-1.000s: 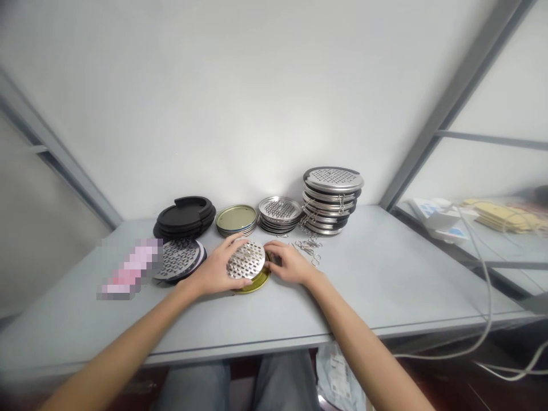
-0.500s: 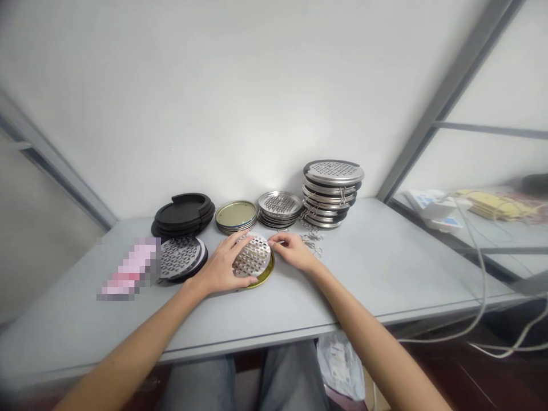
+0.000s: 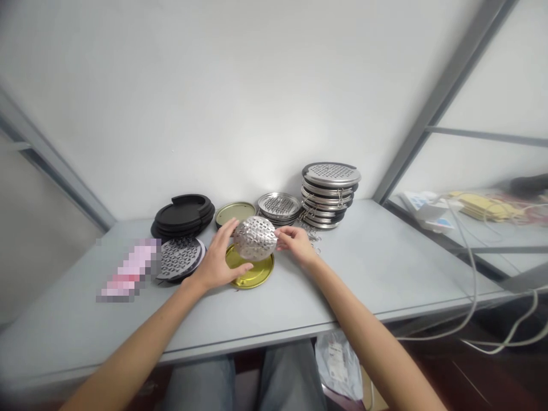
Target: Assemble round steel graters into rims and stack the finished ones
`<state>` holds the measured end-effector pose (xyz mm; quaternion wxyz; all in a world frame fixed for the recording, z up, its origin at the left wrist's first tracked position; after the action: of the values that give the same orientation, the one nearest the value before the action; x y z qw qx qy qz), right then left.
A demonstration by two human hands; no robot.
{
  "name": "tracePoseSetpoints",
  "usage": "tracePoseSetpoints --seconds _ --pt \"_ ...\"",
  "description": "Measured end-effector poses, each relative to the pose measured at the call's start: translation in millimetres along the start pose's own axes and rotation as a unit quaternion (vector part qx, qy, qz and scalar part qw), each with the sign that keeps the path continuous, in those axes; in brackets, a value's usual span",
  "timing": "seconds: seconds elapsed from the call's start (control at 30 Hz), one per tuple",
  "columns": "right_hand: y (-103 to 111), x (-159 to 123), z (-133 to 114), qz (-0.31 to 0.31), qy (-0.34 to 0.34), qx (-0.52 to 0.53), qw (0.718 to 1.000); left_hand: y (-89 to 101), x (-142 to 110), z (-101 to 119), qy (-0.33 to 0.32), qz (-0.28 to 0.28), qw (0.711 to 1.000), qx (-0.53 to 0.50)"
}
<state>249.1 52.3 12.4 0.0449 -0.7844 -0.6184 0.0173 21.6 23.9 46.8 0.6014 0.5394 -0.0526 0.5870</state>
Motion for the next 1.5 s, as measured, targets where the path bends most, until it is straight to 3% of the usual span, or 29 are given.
tracePoseSetpoints --seconds 0.17,0.47,0.63,1.0,1.3,1.5 --pt "10.5 8.3 2.0 0.045 0.022 -0.003 0.999 -1.4 -11.9 -9.8 0.062 -0.107 0.992 -0.019" --pt "2.4 2.2 6.3 -0.017 -0.008 -0.059 0.998 -2.9 -18.1 -13.5 0.071 -0.182 0.980 -0.024" --pt "2.8 -0.2 4.1 -0.049 0.036 -0.121 0.991 2.0 -17.3 -13.7 0.051 -0.213 0.975 -0.034" --pt "-1.5 -6.5 3.1 -0.083 0.090 -0.263 0.957 1.8 -20.0 -16.2 0.093 -0.215 0.972 -0.026" --pt "-4.8 -8.3 3.2 -0.086 0.202 -0.294 0.930 0.1 -23.5 -23.3 0.105 -0.217 0.970 -0.026" --pt "-5.7 -9.1 6.3 -0.105 0.198 -0.324 0.919 -0.6 -24.2 -25.8 0.114 -0.222 0.968 -0.015"
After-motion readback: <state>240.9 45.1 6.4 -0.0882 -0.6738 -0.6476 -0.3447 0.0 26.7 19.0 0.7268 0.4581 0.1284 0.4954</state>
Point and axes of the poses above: each hand's wrist, its own x-axis towards the middle knuckle, its own y-axis out of the back of the hand, z = x × y, the point moved 3 cm from there along x, towards the middle knuckle, and after that the axes turned 15 degrees about z, right-handed, at the moved point
